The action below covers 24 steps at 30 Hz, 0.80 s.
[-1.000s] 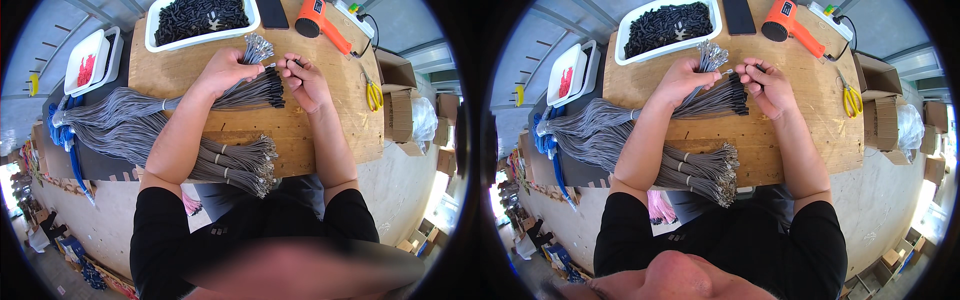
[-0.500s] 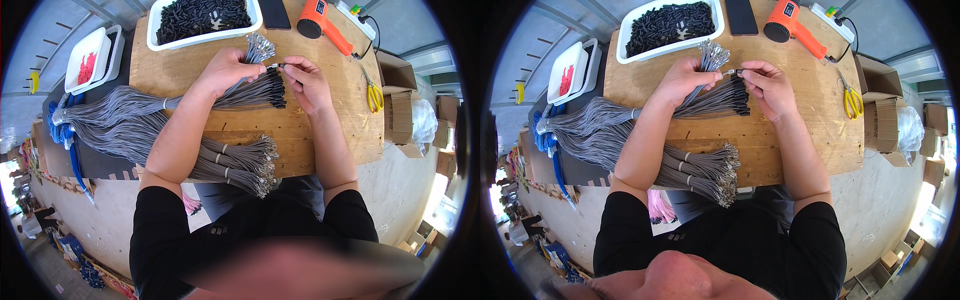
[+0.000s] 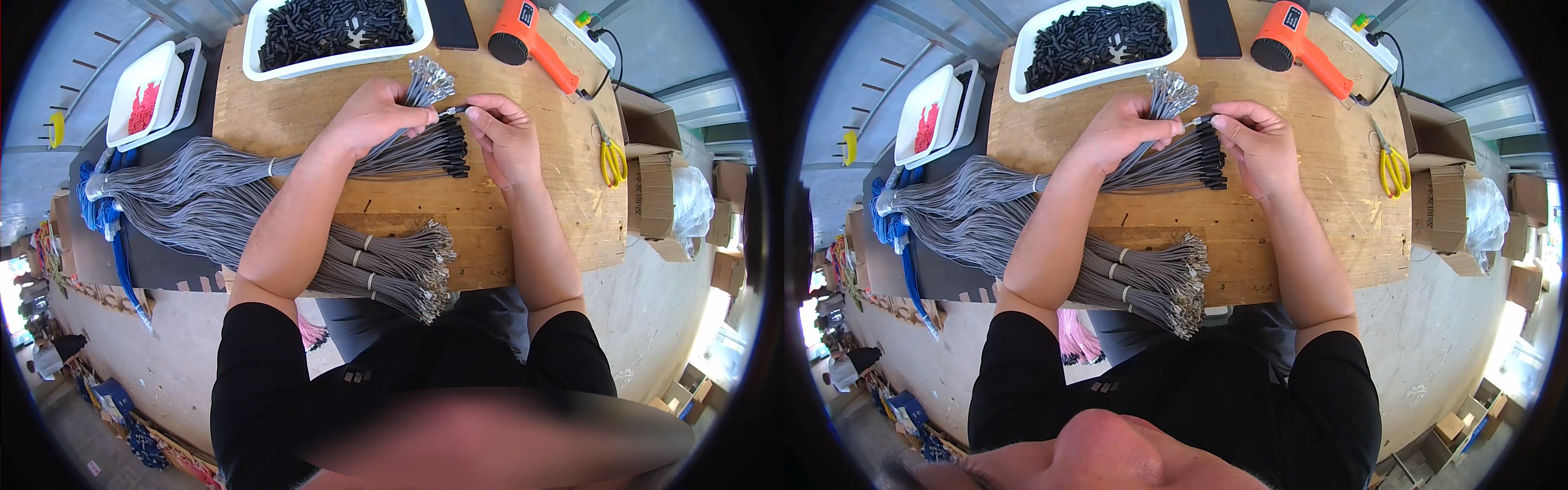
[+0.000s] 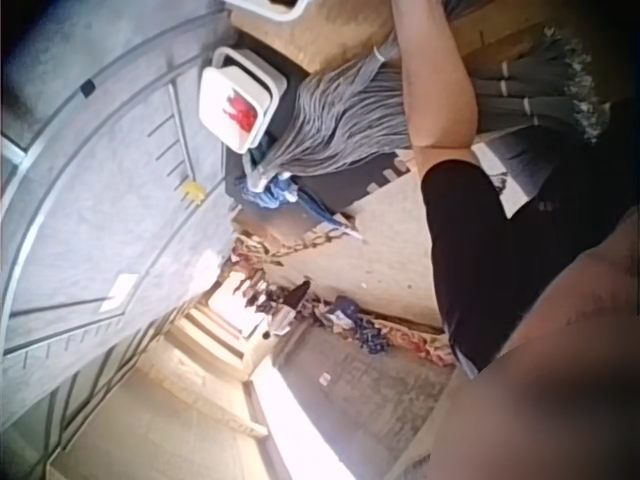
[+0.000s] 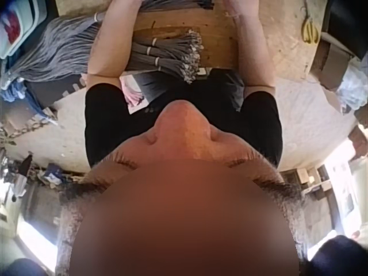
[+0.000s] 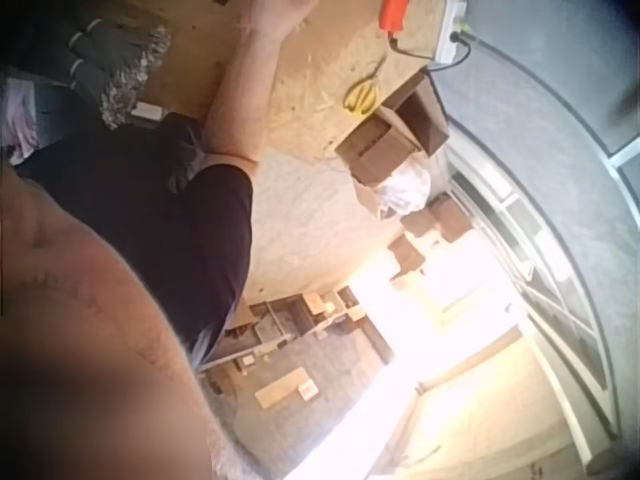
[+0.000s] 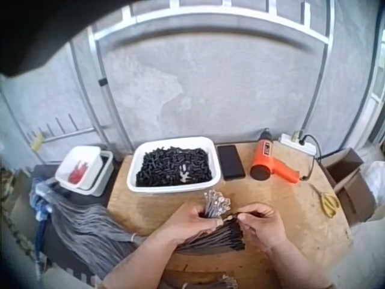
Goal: Slide small black protective caps onto the ends of individual wires within a large bundle.
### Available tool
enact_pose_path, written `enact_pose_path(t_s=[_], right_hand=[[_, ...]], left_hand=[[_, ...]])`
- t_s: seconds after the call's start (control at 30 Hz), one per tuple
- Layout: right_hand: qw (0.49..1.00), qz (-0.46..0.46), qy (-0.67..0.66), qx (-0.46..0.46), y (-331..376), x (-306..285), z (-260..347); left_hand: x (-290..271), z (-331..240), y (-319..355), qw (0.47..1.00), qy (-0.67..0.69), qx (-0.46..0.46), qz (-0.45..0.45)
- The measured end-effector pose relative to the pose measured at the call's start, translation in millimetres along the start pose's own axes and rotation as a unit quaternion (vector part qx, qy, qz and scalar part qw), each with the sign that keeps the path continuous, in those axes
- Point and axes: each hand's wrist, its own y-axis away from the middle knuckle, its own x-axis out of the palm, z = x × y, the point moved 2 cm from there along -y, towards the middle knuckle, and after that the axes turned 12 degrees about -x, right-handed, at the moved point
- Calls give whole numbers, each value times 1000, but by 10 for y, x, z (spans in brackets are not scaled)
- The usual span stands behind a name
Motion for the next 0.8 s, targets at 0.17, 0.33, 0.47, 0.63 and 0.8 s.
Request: enact_pose_path(t_s=[0.17,0.33,0.47,0.63,0.8], right_hand=[[999,-23,21,7,6,22,9],[999,-12,29,-7,12,27,4],[1000,-7,27,-11,11,28,10],[1000,-4,0,2,3,19,-11],[1000,-2,7,2,4,4,-25]], left_hand=[[3,-11,12,1000,2,-3,6],[1,-13,17,1000,1,1,19],[12,-39,26,1000,2,0,26],[-3,-6,7,999,8,3,34],[3,-4,7,1000,3,2,31]])
